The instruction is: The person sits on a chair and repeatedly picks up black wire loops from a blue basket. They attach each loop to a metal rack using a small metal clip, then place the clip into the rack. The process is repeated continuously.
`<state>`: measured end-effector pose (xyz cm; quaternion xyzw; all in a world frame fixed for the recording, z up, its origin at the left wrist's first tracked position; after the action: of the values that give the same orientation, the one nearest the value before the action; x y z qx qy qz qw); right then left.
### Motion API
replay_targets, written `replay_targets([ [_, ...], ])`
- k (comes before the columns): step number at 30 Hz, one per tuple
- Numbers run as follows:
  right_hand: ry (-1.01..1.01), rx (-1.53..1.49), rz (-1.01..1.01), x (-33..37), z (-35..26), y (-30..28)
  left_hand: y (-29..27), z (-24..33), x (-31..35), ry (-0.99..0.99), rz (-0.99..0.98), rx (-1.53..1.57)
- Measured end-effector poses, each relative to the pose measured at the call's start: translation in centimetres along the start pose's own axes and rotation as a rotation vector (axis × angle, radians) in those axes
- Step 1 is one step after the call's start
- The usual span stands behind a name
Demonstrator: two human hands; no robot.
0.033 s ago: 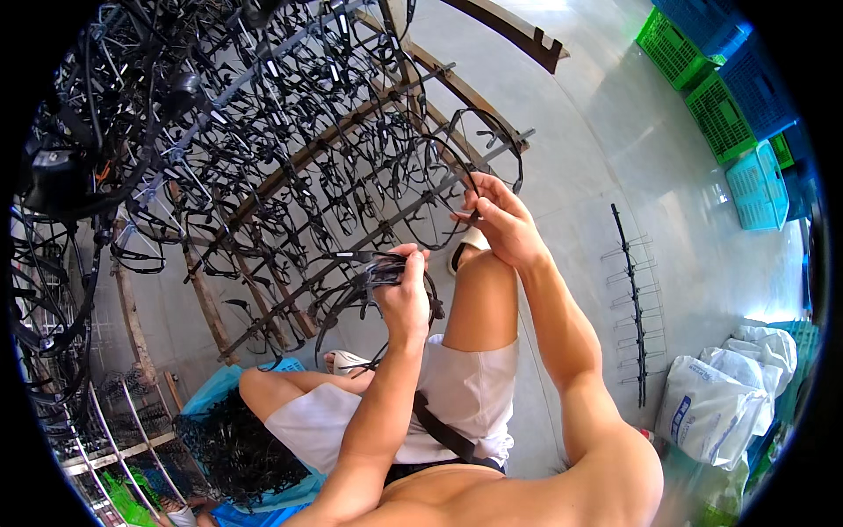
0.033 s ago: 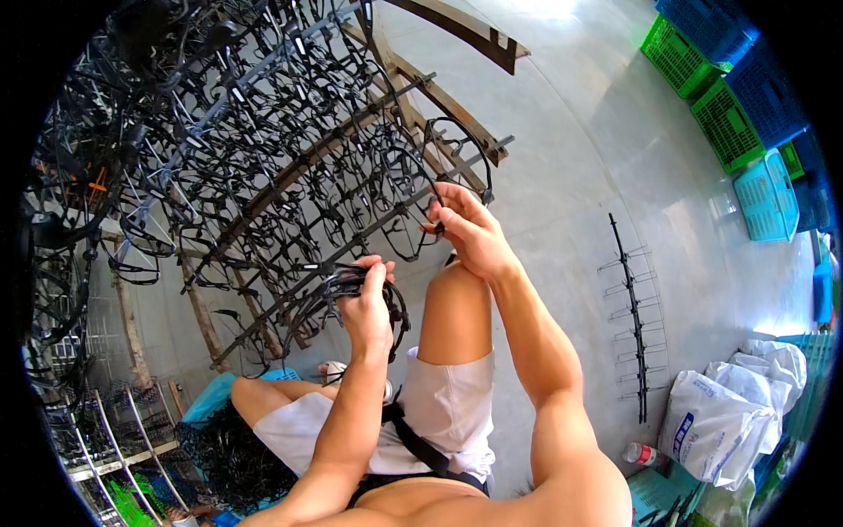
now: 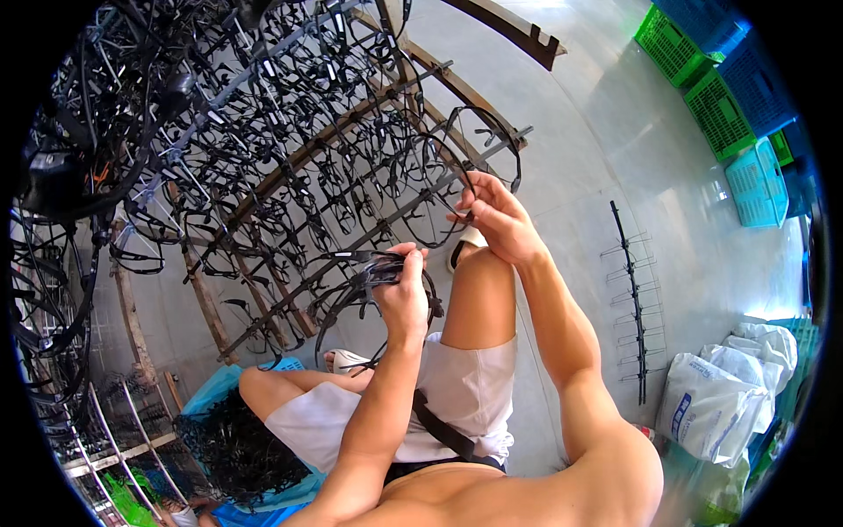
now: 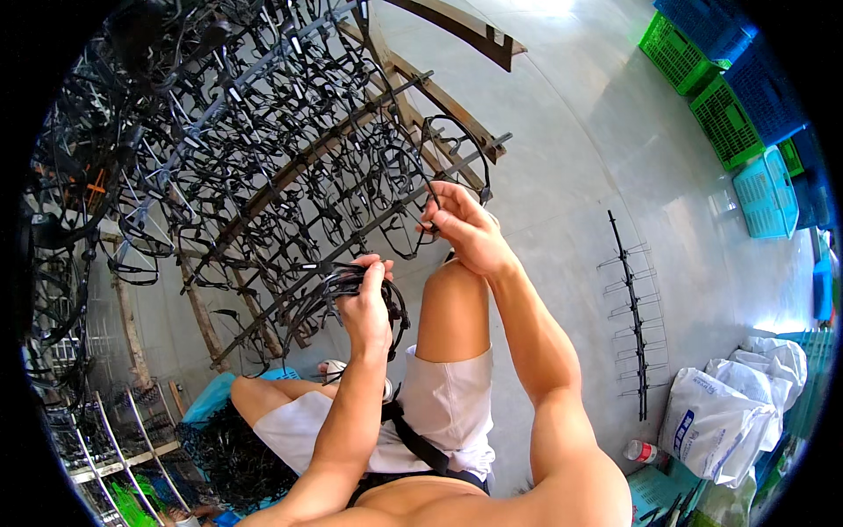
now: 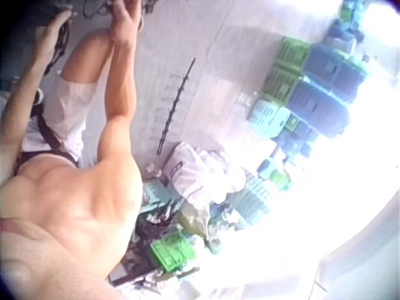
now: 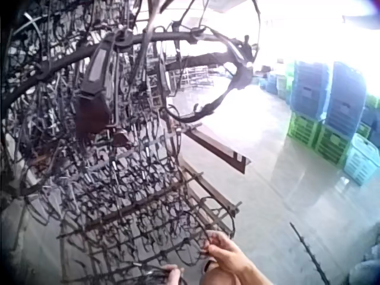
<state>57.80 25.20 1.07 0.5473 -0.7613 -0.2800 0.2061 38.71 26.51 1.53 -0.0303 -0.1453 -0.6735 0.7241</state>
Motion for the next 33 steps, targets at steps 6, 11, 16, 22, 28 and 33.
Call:
replay_targets([
  [6, -0.042, 0.211, 0.068, 0.2, -0.5, -0.9, 0.3, 0.7, -0.1, -0.025, 0.012, 0.047],
  [11, 0.005, 0.324, 0.183, 0.1, -0.1, -1.4, 0.3, 0.8, 0.2, -0.053, -0.017, 0.047],
  [16, -0.1, 0.326, 0.282, 1.1, -1.7, 0.4, 0.4, 0.5, 0.1, -0.147, -0.088, 0.1],
  [22, -0.466, 1.313, 0.086, 7.2, -4.7, 9.7, -1.7, 2.1, 1.6, -0.298, -0.13, 0.396],
  [28, -0.016, 0.788, 0.08, 8.4, 0.3, 9.6, -1.1, 5.1, 2.7, -0.17, -0.342, 0.521],
  [33, 0.149, 0.501, 0.336, 9.2, -4.4, 6.0, -3.6, 6.0, 2.1, 0.035, -0.345, 0.608],
])
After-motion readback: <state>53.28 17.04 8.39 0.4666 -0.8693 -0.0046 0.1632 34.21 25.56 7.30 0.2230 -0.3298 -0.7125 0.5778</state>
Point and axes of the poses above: each hand's wrist, its own x-axis away from the middle knuckle, its own y-axis out of the palm, z = x × y, the point moved 10 cm from there along -x, towards the middle knuckle, and after that the axes turned 7 degrees about z, right-handed, at the moved point
